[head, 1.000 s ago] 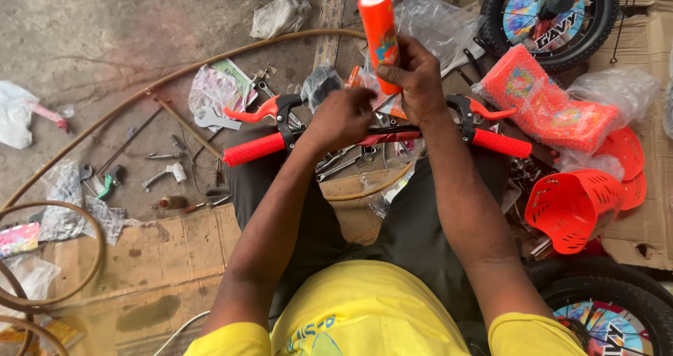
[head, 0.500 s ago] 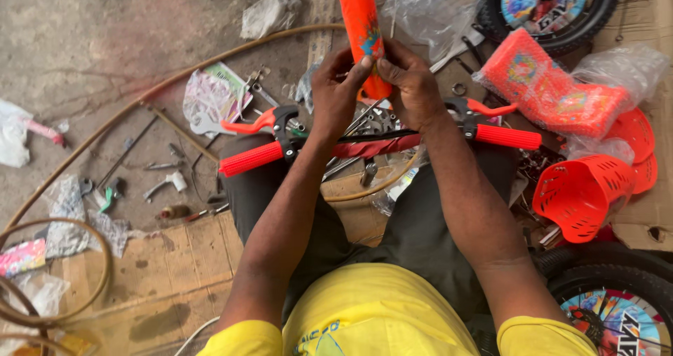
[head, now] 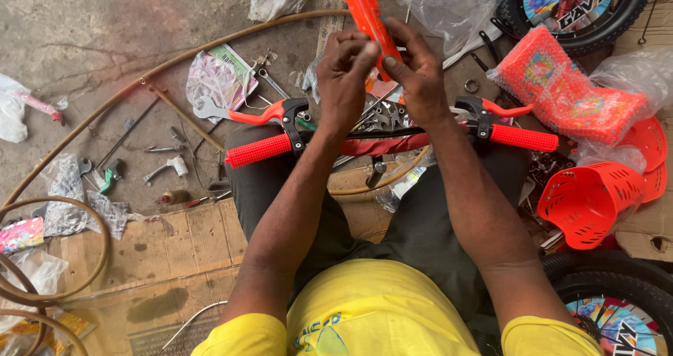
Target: The person sits on the floor and assembles bicycle handlebar components. They unwrap brake levers, attach them to a handlebar, and then install red rubber grips onto the handlebar ends.
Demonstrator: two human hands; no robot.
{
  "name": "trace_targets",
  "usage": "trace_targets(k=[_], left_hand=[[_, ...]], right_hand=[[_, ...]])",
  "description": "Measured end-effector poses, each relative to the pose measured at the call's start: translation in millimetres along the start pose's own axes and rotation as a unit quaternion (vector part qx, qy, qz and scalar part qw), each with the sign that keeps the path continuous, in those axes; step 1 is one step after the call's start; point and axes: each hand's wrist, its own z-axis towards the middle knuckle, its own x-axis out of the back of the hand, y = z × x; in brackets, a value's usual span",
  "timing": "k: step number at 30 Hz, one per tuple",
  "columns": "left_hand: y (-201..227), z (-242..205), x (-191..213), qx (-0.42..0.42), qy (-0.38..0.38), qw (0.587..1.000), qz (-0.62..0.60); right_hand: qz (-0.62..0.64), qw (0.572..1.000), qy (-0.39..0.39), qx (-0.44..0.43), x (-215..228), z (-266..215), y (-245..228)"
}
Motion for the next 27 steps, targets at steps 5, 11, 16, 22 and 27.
trace_targets(k=[5, 11, 16, 22, 27], left_hand=[[6, 7, -9, 0.059, 0.09, 0.979, -0.175], [10, 7, 0, 0.079, 0.034, 0.995, -0.04], [8, 3, 3, 0.083, 0.01, 0.995, -0.061], [1, 5, 1, 0.092, 0.025, 0.991, -0.093], [0, 5, 2, 0.108, 0.037, 0.991, -0.062]], right_hand=[[-0.028, 0.999, -0.005, 0.029, -5, -2, -4], [-0.022, 0.999, -0.013, 0.026, -8, -6, -5], [0.014, 0.997, 0.009, 0.071, -4, -6, -10], [-0.005, 0.997, 0.023, 0.076, 1, -8, -9], [-0.045, 0.998, 0.014, 0.042, 8, -6, -8]])
